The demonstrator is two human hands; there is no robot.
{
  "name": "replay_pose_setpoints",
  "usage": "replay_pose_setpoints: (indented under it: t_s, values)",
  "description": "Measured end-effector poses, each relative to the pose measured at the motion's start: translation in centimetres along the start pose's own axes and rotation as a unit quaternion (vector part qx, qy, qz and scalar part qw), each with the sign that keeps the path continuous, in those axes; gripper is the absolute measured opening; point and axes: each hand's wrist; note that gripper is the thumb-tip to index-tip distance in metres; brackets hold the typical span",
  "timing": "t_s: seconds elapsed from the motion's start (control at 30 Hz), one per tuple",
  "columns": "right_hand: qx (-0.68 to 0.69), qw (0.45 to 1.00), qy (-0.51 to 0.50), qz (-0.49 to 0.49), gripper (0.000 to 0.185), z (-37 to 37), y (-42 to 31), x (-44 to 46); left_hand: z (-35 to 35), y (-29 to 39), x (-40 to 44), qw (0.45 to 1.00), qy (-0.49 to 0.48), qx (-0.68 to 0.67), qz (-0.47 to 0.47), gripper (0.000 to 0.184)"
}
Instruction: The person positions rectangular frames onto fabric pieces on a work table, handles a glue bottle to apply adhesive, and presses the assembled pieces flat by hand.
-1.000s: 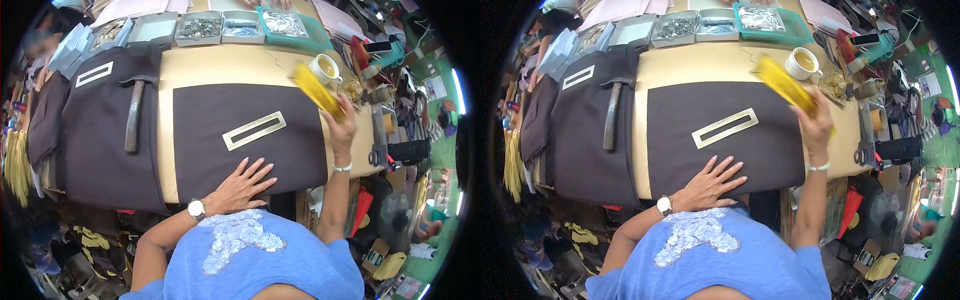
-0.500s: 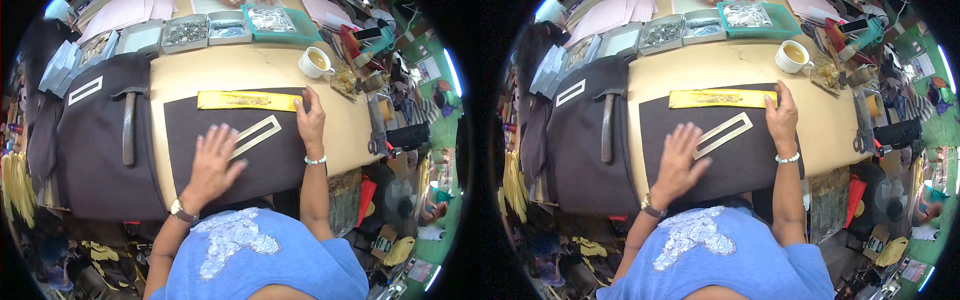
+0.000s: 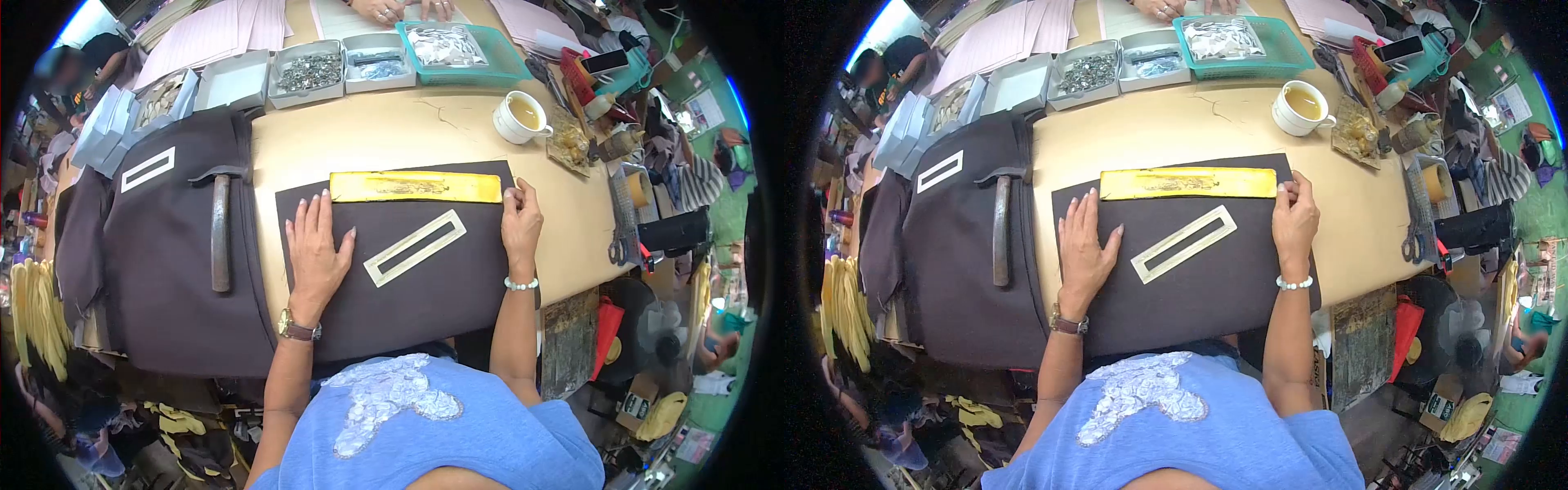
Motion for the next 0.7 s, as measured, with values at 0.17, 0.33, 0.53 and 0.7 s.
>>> replay_pose_setpoints:
  t_s: [0.17,0.33,0.53,0.7]
  values:
    - [0.096,0.995,-0.009,-0.033,0.031,1.4,2.0,-0.3,0.7,0.0,-0.2,0.998,0.036,-0.053,0.001,0.056]
    - [0.075,0.988,-0.069,-0.118,0.031,1.5,2.4,-0.2,0.0,-0.6,-0.5,0.995,0.058,-0.069,-0.036,0.044]
    - [-0.002,0.986,-0.047,-0.162,0.022,1.4,2.0,-0.4,-0.2,-0.6,-0.3,0.994,0.058,-0.077,-0.042,0.032]
    - [-0.06,0.981,-0.068,-0.172,0.023,1.3,1.6,-0.5,0.2,-0.9,-0.3,0.995,0.061,-0.073,-0.043,0.028]
Point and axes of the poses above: each hand's wrist, its own x-axis towards the middle knuckle, its own z-axis out of the palm, y = z × x
